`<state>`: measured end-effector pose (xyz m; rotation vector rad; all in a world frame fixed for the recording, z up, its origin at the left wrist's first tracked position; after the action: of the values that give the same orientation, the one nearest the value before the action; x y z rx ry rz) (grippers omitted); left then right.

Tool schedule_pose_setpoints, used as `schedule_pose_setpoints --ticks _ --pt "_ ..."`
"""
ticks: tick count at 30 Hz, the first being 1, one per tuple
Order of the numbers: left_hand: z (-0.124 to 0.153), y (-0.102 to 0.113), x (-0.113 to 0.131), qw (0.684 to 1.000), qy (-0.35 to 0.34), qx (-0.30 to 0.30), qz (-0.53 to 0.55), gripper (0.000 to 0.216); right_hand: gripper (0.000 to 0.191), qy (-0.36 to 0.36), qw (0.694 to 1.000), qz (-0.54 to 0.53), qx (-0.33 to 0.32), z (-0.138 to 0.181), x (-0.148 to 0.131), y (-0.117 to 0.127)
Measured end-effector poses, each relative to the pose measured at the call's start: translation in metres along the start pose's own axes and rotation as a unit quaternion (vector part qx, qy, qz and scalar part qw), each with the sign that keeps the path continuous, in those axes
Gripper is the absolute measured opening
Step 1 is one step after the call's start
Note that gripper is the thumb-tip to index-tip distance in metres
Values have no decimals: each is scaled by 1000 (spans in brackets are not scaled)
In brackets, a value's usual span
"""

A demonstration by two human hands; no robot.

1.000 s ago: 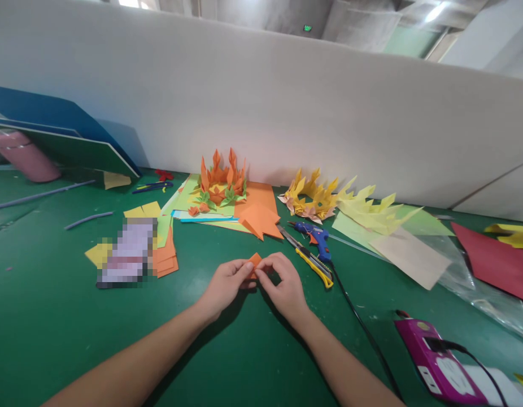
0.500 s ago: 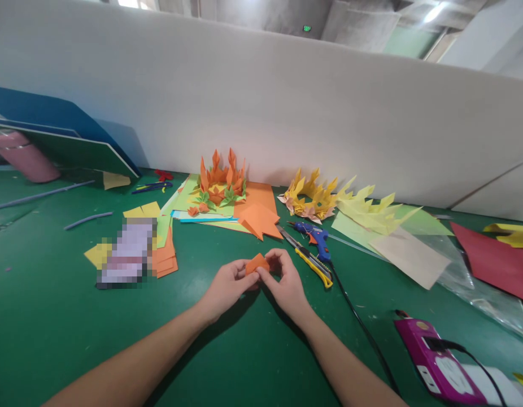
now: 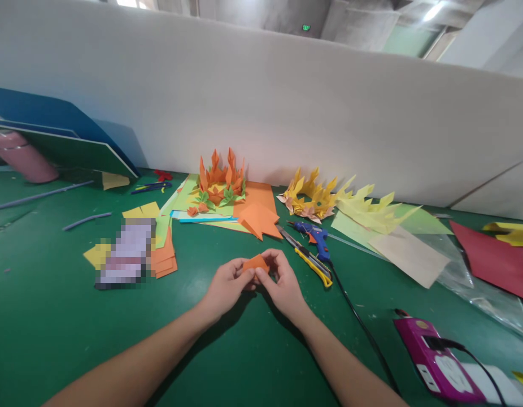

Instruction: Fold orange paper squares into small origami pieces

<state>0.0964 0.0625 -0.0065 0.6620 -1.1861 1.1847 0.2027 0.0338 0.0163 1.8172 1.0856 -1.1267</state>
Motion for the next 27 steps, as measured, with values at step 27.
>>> schedule_pose_setpoints --ticks 27 --pt "-5 17 29 980 -183 37 -68 17 18 -34 996 -62 -61 3 -7 -8"
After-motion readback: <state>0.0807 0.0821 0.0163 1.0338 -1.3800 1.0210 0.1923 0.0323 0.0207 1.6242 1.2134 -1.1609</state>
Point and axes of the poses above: each hand's wrist, its own z-axis away from the middle knuckle, its own y-axis out of the back of the hand, x = y × z, the point moved 9 cm from there along -z, towards the middle knuckle, and after that the axes turned 6 degrees about x, right-handed, at the moved point
